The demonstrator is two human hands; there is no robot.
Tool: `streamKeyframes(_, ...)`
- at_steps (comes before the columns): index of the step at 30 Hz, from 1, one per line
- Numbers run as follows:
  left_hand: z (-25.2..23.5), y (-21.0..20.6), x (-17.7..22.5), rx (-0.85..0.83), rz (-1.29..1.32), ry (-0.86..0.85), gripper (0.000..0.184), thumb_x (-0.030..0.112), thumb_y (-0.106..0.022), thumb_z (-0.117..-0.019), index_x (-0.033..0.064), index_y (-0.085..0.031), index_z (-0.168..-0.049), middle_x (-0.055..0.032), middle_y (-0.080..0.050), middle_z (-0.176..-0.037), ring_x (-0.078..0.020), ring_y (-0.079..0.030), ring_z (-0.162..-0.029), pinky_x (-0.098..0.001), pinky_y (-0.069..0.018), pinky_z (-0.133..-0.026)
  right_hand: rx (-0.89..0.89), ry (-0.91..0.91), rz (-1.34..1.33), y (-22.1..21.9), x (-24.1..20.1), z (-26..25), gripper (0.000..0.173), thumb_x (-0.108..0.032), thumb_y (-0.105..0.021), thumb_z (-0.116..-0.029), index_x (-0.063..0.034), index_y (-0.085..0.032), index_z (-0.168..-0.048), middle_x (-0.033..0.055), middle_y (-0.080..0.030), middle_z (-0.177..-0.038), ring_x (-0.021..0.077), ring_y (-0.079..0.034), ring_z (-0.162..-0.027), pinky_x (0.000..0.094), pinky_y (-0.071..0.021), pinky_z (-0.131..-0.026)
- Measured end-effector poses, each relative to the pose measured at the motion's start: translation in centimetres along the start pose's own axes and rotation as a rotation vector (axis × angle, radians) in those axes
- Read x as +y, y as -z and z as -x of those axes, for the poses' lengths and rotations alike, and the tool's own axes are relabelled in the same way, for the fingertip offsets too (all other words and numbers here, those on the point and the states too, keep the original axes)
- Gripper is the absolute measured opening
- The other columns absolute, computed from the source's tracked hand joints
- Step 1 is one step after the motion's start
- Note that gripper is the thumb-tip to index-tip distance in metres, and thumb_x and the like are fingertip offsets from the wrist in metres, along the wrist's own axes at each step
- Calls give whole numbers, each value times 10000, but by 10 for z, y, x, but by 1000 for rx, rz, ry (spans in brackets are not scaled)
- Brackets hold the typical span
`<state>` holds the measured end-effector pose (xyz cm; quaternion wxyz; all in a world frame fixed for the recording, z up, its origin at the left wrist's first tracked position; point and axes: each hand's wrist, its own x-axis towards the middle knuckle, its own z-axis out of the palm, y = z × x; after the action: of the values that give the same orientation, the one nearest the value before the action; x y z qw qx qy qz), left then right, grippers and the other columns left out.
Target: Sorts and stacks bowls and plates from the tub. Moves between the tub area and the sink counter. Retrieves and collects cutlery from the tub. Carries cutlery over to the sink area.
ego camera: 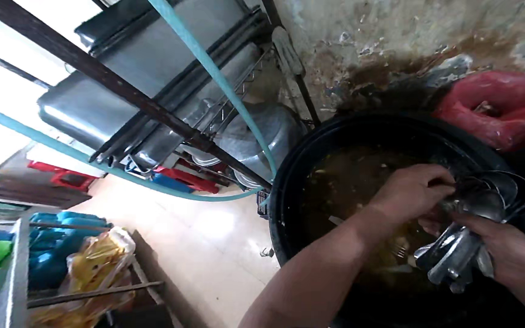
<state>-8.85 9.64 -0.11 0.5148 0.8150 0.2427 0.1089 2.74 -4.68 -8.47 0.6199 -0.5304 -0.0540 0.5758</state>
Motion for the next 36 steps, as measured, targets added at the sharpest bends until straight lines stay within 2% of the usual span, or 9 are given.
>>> streamKeyframes(3,0,-3,-28,-69,75,250,283,192,-583,-1059,9,-642,-1267,-177,-658,-1231,-257,-661,-1038,-447,-549,-905,50,-20,99,-2,2,3,96,-23,-520,-991,-16,-614,-1012,80,-659,-783,169,-645,-633,330,-603,-618)
streamKeyframes(8,34,-33,-79,-505,-703,421,417,277,-609,-1025,61,-598,-1381,-212,-596,-1376,-420,-569,-1275,-631,-502,-984,203,14,122,-4,2,-5,96,-34,-554,-997,-40,-615,-923,18,-534,-561,142,-570,-478,322,-585,-548)
streamKeyframes(12,46,-52,-107,-619,-712,134,355,304,-537,-1060,137,-646,-1354,-120,-476,-1560,-355,-454,-1425,-582,-402,-1132,241,-38,50,-11,-3,-3,141,-107,-520,-1053,-10,-622,-1048,74,-647,-677,158,-626,-517,302,-580,-509)
streamKeyframes(17,23,-35,-92,-657,-679,-11,262,171,-602,-1023,76,-712,-1241,-144,-581,-1443,-352,-500,-1378,-541,-410,-1136,277,-37,123,-10,-2,-5,199,-96,-530,-1048,11,-616,-1192,113,-736,-851,162,-688,-616,267,-564,-519)
streamKeyframes(21,3,-1,-35,-536,-382,-73,172,140,-660,-998,13,-732,-1089,-148,-719,-1075,-263,-681,-1037,-473,-545,-942,310,26,167,-9,2,-4,159,-81,-608,-984,9,-664,-1103,109,-720,-875,181,-707,-739,349,-617,-651)
streamKeyframes(26,-5,13,6,-119,-95,-60,148,104,-636,-1014,-4,-719,-1070,-136,-719,-1039,-220,-687,-967,-434,-563,-889,0,-66,118,-2,0,-3,224,-45,-474,-1031,53,-652,-1124,190,-738,-1031,266,-731,-926,375,-616,-825)
streamKeyframes(30,-9,11,-9,-12,38,118,198,150,-621,-1033,-12,-677,-1133,-153,-688,-1071,-218,-658,-940,-406,-546,-846,-9,-76,118,-5,-1,4,192,-53,-446,-1028,-5,-629,-994,104,-703,-835,197,-694,-704,350,-623,-669)
streamKeyframes(33,4,8,-40,-247,-176,210,356,163,-628,-1031,-31,-582,-1327,-217,-634,-1282,-302,-648,-1141,-479,-538,-987,107,3,144,-3,3,-1,144,-16,-540,-991,-52,-619,-876,24,-581,-641,119,-569,-537,264,-547,-554)
streamKeyframes(36,39,-30,-82,-639,-626,112,320,174,-644,-1002,59,-668,-1300,-154,-543,-1477,-356,-506,-1371,-563,-419,-1129,126,71,124,0,4,-7,202,-46,-539,-994,-70,-611,-806,7,-529,-536,117,-537,-458,273,-541,-515)
